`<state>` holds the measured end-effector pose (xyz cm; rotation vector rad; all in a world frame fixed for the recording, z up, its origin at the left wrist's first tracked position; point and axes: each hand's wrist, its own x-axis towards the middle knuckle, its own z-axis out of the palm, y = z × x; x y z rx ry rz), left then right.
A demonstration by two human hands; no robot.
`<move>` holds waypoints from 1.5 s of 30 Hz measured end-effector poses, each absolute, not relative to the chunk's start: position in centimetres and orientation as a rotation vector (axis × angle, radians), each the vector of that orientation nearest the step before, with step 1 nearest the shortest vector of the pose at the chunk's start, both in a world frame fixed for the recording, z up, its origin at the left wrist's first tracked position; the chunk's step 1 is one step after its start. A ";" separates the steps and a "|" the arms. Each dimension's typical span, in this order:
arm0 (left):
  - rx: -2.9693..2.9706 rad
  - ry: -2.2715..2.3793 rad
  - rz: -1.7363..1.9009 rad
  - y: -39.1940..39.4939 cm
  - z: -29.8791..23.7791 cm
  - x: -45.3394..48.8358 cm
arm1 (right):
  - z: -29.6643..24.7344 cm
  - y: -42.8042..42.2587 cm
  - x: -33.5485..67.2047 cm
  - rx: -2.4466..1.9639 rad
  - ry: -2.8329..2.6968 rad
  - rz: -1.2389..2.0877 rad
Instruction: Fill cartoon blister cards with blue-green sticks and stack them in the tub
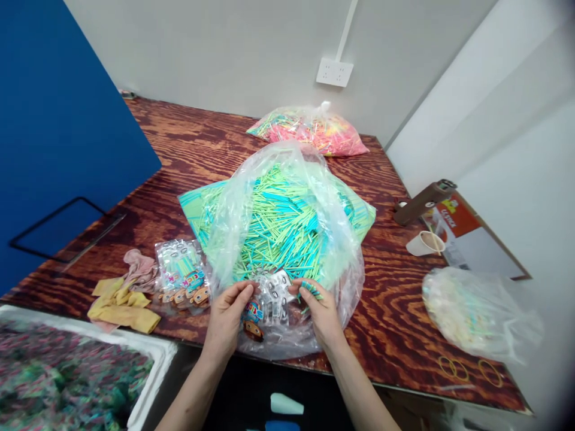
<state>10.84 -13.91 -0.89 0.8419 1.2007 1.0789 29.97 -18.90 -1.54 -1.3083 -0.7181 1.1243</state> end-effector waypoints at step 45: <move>1.066 1.062 0.855 -15.1 1.0 13.6 | 6.3 -13.7 28.4 -0.851 -0.270 1.240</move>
